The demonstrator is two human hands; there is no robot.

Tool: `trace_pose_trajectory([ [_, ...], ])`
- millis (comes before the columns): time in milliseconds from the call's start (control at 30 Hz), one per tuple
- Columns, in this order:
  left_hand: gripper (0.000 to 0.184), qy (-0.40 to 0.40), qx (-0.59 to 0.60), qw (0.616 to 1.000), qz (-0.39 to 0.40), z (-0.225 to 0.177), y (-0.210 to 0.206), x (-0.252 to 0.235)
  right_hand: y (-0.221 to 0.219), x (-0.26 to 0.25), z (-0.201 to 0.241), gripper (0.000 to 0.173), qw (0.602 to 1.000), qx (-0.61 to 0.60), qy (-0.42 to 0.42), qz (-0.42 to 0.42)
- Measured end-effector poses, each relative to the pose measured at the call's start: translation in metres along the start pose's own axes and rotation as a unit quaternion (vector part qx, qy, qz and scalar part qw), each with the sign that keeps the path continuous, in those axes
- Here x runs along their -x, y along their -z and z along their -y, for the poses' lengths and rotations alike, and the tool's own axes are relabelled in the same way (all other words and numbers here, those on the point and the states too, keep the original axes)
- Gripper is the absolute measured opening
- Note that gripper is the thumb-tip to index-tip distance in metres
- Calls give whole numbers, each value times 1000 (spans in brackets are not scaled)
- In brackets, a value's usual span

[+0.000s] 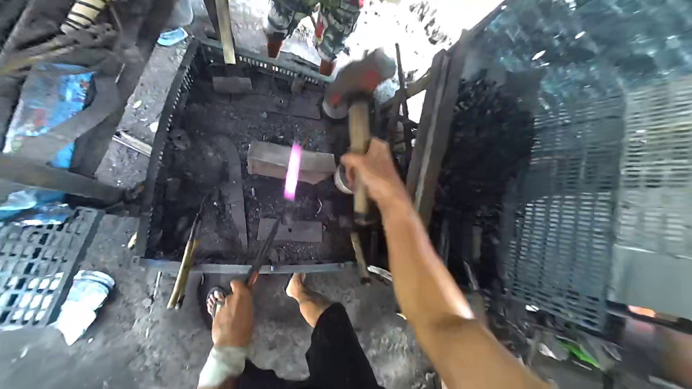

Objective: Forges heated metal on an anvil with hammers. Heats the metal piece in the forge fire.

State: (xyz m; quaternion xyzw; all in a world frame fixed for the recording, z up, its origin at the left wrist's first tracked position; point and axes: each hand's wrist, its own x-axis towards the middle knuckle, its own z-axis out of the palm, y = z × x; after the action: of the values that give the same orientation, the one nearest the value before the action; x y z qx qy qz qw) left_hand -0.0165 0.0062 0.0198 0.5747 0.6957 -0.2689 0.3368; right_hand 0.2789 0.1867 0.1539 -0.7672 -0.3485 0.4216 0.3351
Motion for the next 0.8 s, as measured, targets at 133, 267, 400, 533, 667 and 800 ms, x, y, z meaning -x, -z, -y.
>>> trace_pose_trajectory([
  [133, 49, -27, 8, 1000, -5, 16, -10, -16, 107, 81, 129, 42, 969, 137, 178, -101],
  [267, 55, -10, -7, 1000, 15, 18, -11, -25, 155, 94, 188, 53, 889, 222, 327, -229],
  [400, 48, 15, -14, 1000, 12, 10, -12, -25, 56, 43, 111, 63, 863, 185, 352, -312],
  [533, 40, 30, 16, 999, 15, 8, -16, -31, -100, -37, -99, 47, 988, 77, 51, -126],
  [667, 42, 5, 4, 1000, 5, 16, 5, -5, -56, -26, -41, 32, 995, -44, -78, 43],
  [800, 49, -24, 12, 999, 22, 31, -4, -10, 56, 62, 81, 40, 991, 78, 99, -46],
])
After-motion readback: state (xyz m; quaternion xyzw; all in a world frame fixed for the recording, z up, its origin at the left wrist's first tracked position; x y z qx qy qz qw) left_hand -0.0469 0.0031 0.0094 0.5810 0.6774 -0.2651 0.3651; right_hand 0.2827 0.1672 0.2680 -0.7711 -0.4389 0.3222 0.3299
